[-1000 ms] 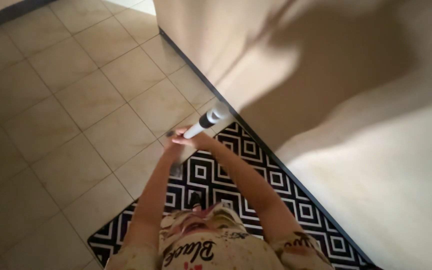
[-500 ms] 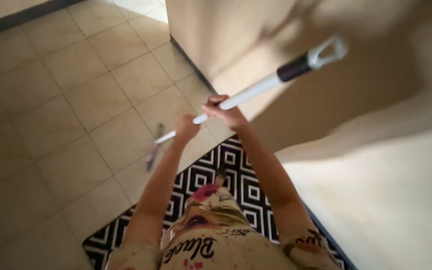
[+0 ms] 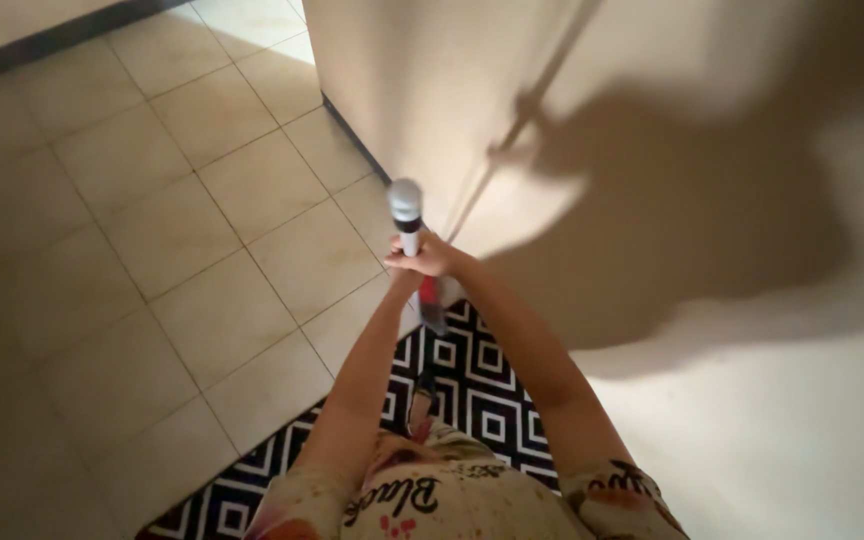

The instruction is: Sweeping the tile floor with a broom and tidying pillows on a bed.

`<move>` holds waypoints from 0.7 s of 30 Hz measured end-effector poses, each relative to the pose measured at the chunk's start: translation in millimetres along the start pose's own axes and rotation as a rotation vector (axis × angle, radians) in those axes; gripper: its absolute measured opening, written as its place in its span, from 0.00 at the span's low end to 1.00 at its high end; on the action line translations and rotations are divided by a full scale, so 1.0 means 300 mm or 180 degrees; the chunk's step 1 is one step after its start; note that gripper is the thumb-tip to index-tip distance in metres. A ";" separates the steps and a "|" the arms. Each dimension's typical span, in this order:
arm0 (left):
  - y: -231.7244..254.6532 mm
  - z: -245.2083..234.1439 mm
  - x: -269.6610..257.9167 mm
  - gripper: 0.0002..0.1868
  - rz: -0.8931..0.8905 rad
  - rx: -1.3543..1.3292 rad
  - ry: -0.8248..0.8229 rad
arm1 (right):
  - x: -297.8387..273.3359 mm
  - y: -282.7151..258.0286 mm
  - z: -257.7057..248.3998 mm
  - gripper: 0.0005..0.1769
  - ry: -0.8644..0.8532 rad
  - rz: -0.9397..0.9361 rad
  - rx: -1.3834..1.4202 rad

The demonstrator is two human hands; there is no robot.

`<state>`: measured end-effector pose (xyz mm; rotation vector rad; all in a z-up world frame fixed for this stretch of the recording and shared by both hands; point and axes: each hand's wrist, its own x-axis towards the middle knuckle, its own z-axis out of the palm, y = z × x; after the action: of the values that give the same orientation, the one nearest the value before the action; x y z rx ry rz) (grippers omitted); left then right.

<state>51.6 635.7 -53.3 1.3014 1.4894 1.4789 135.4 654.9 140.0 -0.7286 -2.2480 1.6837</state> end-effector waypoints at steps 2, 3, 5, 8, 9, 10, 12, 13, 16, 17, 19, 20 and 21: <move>-0.013 -0.039 0.029 0.13 -0.0191 -0.0091 -0.0092 | 0.033 0.031 -0.038 0.17 -0.0050 -0.0142 -0.0048; -0.010 -0.071 0.042 0.12 -0.0359 -0.0216 -0.0187 | 0.054 0.030 -0.048 0.21 -0.0083 -0.0276 -0.0132; -0.047 -0.185 0.020 0.13 -0.0725 -0.0393 -0.0210 | 0.118 -0.009 -0.019 0.13 -0.0233 -0.0471 -0.0077; -0.082 -0.389 -0.018 0.13 -0.0946 0.0601 -0.0337 | 0.217 0.039 0.074 0.08 -0.0508 -0.0637 -0.0181; -0.091 -0.465 -0.033 0.12 -0.0806 0.1778 -0.0455 | 0.253 0.073 0.116 0.10 -0.0619 -0.0601 -0.0336; -0.075 -0.518 -0.042 0.12 -0.0827 0.1786 -0.0407 | 0.270 0.115 0.173 0.10 -0.0665 -0.0624 -0.0335; -0.041 -0.611 -0.090 0.10 -0.0609 0.2561 -0.0327 | 0.278 0.205 0.298 0.08 -0.0586 -0.0702 -0.0016; -0.011 -0.636 -0.106 0.10 -0.0641 0.2565 -0.0280 | 0.271 0.235 0.343 0.08 -0.0639 -0.0716 -0.0016; 0.022 -0.702 -0.150 0.09 -0.0852 0.3094 -0.0150 | 0.254 0.293 0.439 0.08 -0.0161 -0.1361 0.0536; -0.012 -0.702 -0.148 0.13 -0.0997 0.2776 0.0056 | 0.253 0.304 0.427 0.07 -0.0025 -0.1334 0.0544; -0.041 -0.661 -0.100 0.18 -0.1148 0.2448 0.0312 | 0.257 0.293 0.325 0.07 0.0064 -0.1324 0.0544; -0.034 -0.629 -0.052 0.14 -0.1268 0.2704 0.0236 | 0.269 0.266 0.241 0.06 0.0048 -0.1109 0.0347; -0.023 -0.605 -0.006 0.10 -0.1386 0.2945 0.0144 | 0.281 0.230 0.162 0.07 0.0043 -0.0883 0.0138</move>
<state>-119.3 577.6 -34.5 1.2734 2.4326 0.5190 58.0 673.1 51.1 -0.3947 -2.1781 1.5826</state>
